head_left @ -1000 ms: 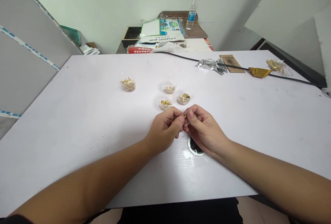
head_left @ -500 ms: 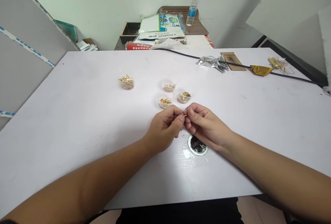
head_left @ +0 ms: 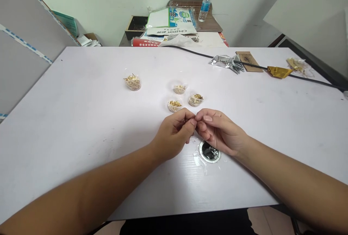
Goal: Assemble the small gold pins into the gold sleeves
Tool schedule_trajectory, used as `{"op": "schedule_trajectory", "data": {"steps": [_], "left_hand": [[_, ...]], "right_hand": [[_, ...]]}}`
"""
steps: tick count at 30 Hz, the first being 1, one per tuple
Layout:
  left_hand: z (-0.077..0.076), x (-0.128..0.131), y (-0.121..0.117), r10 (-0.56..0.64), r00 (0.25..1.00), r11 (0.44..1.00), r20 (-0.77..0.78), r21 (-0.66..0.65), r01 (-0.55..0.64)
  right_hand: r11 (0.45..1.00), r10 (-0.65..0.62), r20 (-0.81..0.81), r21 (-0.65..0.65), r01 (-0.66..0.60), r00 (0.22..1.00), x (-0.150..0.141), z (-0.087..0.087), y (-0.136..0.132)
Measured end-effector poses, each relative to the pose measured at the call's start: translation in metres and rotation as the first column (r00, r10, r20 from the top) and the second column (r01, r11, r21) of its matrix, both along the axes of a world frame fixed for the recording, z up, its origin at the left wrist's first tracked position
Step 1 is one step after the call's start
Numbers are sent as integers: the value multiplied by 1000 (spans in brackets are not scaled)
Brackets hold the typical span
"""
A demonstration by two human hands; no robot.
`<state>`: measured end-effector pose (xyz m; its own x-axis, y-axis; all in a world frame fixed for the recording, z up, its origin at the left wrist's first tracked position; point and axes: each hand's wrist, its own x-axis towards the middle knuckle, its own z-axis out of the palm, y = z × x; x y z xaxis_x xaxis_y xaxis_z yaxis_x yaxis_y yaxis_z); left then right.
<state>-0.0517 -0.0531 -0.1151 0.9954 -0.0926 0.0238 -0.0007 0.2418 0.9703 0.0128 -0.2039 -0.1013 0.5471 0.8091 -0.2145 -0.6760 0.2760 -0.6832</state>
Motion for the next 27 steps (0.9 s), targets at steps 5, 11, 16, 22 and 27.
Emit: {"op": "schedule_trajectory", "data": {"steps": [5, 11, 16, 22, 27], "left_hand": [[1, 0, -1, -33, 998, 998, 47, -52, 36], [2, -1, -2, -59, 997, 996, 50, -69, 62], [0, -1, 0, -54, 999, 998, 4, -26, 54], [1, -2, 1, -60, 998, 998, 0, -20, 60], [1, -1, 0, -63, 998, 998, 16, -30, 63]], "right_hand": [[999, 31, -5, 36, -31, 1000, 0, 0, -1], [998, 41, -24, 43, -40, 999, 0, -1, 0], [997, 45, -39, 61, -43, 998, 1, -2, 0], [997, 37, -42, 68, -34, 998, 0, -3, -1], [998, 32, -35, 60, -30, 999, 0, 0, -1]]}}
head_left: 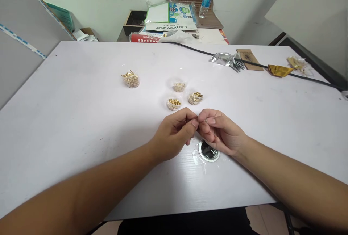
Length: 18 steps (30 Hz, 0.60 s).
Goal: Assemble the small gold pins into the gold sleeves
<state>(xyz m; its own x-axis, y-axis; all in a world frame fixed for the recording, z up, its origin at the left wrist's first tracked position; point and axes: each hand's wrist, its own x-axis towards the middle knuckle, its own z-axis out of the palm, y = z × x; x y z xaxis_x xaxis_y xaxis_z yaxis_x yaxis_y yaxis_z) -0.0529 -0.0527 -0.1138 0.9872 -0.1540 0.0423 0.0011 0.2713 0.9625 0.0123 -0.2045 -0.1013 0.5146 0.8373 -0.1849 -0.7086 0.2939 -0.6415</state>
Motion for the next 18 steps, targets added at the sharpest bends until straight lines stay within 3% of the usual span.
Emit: {"op": "schedule_trajectory", "data": {"steps": [7, 18], "left_hand": [[0, 0, 0, -21, 999, 999, 24, -25, 22], [3, -2, 0, -34, 999, 998, -7, -45, 33]], "right_hand": [[1000, 1, -7, -7, -1, 1000, 0, 0, 2], [1000, 26, -160, -3, -27, 987, -2, -1, 1]]}}
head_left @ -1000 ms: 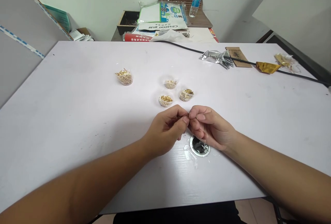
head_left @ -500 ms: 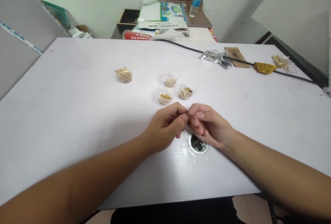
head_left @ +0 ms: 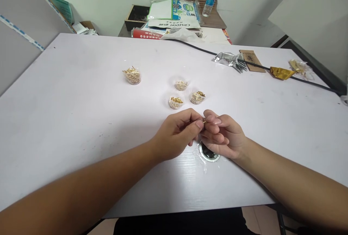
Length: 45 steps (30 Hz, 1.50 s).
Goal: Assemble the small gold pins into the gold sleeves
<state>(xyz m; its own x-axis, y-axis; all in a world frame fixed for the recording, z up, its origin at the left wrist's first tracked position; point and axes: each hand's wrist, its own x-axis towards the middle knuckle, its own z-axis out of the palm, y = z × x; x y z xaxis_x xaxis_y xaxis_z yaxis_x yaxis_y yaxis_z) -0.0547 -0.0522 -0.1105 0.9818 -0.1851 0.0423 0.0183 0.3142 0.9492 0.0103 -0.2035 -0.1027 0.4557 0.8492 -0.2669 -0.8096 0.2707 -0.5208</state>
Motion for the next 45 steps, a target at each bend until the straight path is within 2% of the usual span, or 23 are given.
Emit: {"op": "schedule_trajectory", "data": {"steps": [10, 20, 26, 33, 37, 41, 45], "left_hand": [[-2, -2, 0, -27, 998, 999, 59, 35, 25], [-1, 2, 1, -67, 997, 998, 46, 5, 66], [-1, 3, 3, -90, 995, 996, 46, -16, 91], [0, 2, 3, -55, 998, 998, 29, 28, 54], [1, 2, 4, -33, 999, 997, 20, 66, 31], [1, -1, 4, -22, 1000, 994, 22, 111, 19], [-2, -3, 3, 6, 995, 990, 103, 136, -20]], "right_hand": [[991, 80, -53, 112, -74, 995, -1, -2, -3], [998, 22, -96, 68, -16, 995, -4, -3, -2], [999, -30, -88, -38, 27, 996, -5, -2, -1], [998, -58, -83, -37, 56, 995, -6, -2, 0], [994, -62, -27, -87, 60, 998, -6, -2, 0], [999, -12, -60, -34, 10, 998, -6, -4, -1], [1000, 1, -75, 10, 0, 997, -6, -5, -1]]}}
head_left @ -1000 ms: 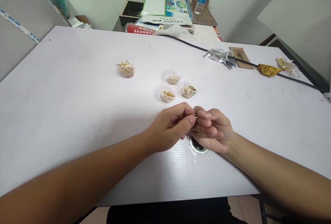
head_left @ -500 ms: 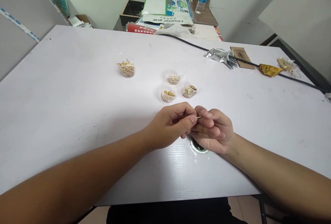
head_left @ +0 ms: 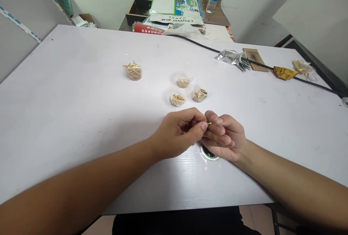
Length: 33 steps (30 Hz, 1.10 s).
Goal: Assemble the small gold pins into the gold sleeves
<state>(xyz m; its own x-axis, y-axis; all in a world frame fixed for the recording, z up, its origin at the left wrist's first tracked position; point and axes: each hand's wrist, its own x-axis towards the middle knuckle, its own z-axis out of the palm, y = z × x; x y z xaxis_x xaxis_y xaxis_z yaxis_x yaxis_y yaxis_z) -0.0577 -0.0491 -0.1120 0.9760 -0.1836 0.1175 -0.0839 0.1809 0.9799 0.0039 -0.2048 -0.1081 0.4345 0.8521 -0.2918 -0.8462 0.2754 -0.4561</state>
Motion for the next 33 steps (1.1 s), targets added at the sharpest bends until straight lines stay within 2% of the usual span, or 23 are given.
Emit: {"op": "schedule_trajectory", "data": {"steps": [6, 14, 17, 23, 29, 33], "left_hand": [[-5, -2, -2, 107, 985, 982, 134, 143, -126], [-4, -2, -2, 165, 933, 909, 320, 318, -270], [-3, -2, -2, 160, 929, 908, 334, 320, -272], [-4, -1, -2, 158, 922, 902, 353, 327, -280], [-6, 1, -2, 172, 919, 931, 355, 247, -270], [-7, 2, -2, 148, 932, 956, 330, 193, -220]], "right_hand": [[999, -37, 40, 15, 36, 999, 1, 1, 1], [996, -54, 104, -63, 61, 993, 7, 3, 1], [998, -35, 121, -52, 41, 992, 8, 3, 2], [998, -1, 119, 64, -6, 993, 9, 2, 1], [995, -1, 117, 99, -10, 993, 6, 1, 2], [997, -6, 107, 83, -3, 994, 6, 1, 1]]}}
